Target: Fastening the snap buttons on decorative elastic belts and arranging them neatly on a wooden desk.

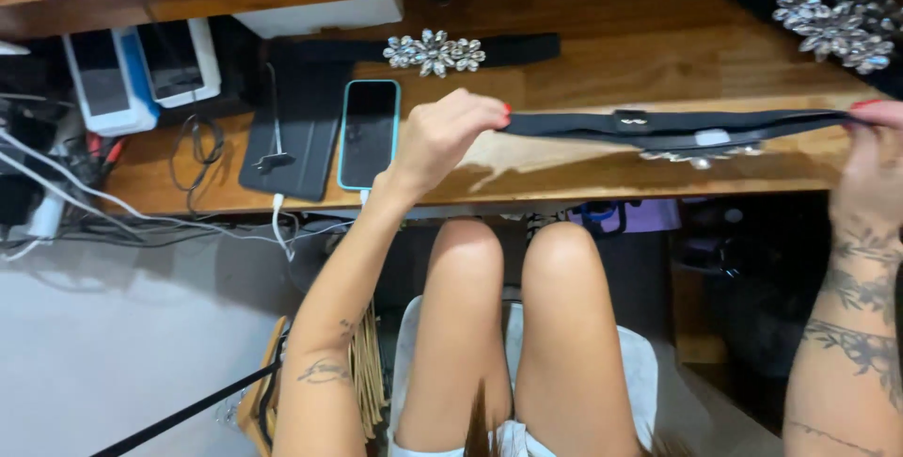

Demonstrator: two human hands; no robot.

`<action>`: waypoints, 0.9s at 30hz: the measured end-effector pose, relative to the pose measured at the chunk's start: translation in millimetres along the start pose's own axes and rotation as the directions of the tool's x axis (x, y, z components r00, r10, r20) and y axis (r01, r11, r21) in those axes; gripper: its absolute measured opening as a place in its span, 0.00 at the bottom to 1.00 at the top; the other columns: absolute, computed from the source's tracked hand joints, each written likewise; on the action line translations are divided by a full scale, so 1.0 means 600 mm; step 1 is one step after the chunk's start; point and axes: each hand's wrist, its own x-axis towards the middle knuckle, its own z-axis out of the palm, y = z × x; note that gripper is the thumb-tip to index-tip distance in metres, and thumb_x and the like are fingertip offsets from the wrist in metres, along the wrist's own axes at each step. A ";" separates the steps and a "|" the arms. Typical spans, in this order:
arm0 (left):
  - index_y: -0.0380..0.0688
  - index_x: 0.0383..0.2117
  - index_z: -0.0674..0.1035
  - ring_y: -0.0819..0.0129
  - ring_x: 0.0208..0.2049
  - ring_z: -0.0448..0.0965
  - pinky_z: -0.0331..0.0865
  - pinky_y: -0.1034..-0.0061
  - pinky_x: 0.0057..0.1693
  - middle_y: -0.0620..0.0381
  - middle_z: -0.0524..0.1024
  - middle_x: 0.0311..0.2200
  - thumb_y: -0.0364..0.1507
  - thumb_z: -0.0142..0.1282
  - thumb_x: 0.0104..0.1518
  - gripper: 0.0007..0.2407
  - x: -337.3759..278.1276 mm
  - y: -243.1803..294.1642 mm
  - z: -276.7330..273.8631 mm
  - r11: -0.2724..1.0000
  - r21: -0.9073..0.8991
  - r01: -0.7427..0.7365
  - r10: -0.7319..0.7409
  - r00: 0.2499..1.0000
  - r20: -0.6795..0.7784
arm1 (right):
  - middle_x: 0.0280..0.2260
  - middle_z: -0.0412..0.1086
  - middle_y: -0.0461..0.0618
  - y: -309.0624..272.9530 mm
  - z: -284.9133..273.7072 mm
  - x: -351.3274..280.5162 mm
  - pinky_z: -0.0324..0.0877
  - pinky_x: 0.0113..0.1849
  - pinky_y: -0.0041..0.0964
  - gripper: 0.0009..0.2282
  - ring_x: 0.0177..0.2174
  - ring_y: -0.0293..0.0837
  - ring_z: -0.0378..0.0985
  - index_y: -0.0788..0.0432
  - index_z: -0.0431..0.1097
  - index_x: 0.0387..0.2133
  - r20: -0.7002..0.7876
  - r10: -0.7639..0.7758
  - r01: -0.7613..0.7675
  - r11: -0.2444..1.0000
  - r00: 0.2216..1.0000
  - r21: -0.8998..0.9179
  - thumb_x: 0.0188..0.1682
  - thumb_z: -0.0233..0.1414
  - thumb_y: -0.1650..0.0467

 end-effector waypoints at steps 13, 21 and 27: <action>0.41 0.31 0.80 0.54 0.47 0.74 0.72 0.65 0.42 0.52 0.79 0.47 0.20 0.62 0.56 0.03 -0.154 -0.011 -0.098 0.854 0.504 0.130 -0.230 0.963 0.141 | 0.57 0.74 0.57 -0.191 0.124 0.027 0.64 0.57 0.52 0.20 0.58 0.59 0.73 0.57 0.79 0.51 0.267 -0.448 0.503 0.841 0.853 -0.196 0.45 0.52 0.81; 0.59 0.48 0.77 0.61 0.54 0.73 0.68 0.66 0.56 0.64 0.73 0.49 0.35 0.54 0.64 0.09 -0.107 -0.025 0.096 0.832 0.450 0.324 -0.363 0.932 0.000 | 0.55 0.72 0.53 -0.306 0.292 0.022 0.60 0.56 0.54 0.20 0.56 0.58 0.71 0.50 0.73 0.58 0.404 -0.475 0.521 0.854 0.782 -0.006 0.50 0.59 0.66; 0.58 0.45 0.76 0.65 0.45 0.73 0.68 0.69 0.49 0.65 0.70 0.40 0.40 0.48 0.65 0.09 -0.079 -0.061 0.152 0.777 0.463 0.426 -0.493 0.870 0.027 | 0.40 0.71 0.36 -0.311 0.323 0.030 0.68 0.50 0.41 0.10 0.48 0.43 0.73 0.39 0.77 0.48 0.492 -0.309 0.338 0.941 0.814 0.030 0.54 0.57 0.63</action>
